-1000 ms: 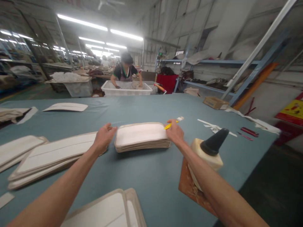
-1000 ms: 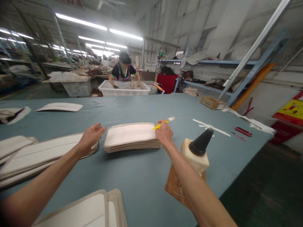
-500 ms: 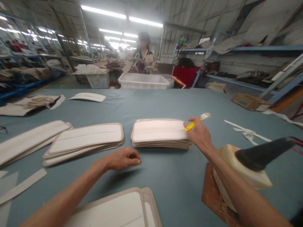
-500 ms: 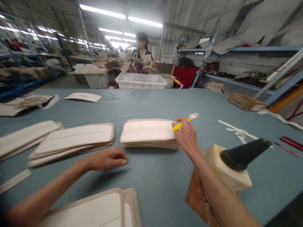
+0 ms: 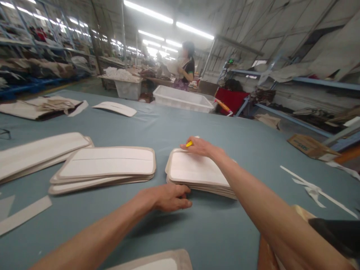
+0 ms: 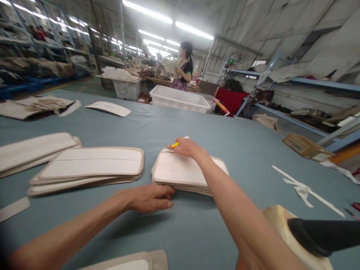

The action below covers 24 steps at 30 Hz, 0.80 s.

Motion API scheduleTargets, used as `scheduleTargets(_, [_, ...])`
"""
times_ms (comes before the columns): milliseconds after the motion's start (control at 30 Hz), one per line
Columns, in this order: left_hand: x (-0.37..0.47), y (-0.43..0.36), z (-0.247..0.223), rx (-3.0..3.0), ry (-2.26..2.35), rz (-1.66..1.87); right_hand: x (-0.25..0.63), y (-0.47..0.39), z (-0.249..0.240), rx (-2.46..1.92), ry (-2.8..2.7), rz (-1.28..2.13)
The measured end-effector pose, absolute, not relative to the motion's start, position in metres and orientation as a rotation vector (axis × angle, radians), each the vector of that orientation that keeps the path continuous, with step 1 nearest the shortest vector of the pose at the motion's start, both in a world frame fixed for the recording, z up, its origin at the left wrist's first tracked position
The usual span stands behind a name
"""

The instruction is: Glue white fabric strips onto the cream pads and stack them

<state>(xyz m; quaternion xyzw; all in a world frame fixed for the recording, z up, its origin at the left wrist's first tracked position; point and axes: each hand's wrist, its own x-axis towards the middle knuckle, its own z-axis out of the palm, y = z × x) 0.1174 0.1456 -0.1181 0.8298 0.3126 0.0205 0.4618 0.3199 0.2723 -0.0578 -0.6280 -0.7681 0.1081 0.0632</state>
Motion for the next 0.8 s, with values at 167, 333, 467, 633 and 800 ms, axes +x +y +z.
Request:
scheduleTargets(167, [0.120, 0.157, -0.112, 2.019, 0.680, 0.120, 0.307, 0.275, -0.069, -1.934, -2.345, 0.429])
scheduleTargets(333, [0.121, 0.165, -0.109, 1.987, 0.686, 0.133, 0.305, 0.266, -0.076, -1.918, -2.321, 0.401])
scheduleTargets(467, [0.121, 0.169, -0.106, 1.973, 0.691, 0.138, 0.307, 0.259, -0.077, -1.900, -2.292, 0.384])
scheduleTargets(633, [0.122, 0.172, -0.103, 1.973, 0.688, 0.127, 0.311, 0.255, -0.073, -1.904, -2.251, 0.414])
scheduleTargets(800, [0.123, 0.172, -0.104, 1.980, 0.716, 0.123, 0.313, 0.251, -0.073, -1.864, -2.223, 0.458])
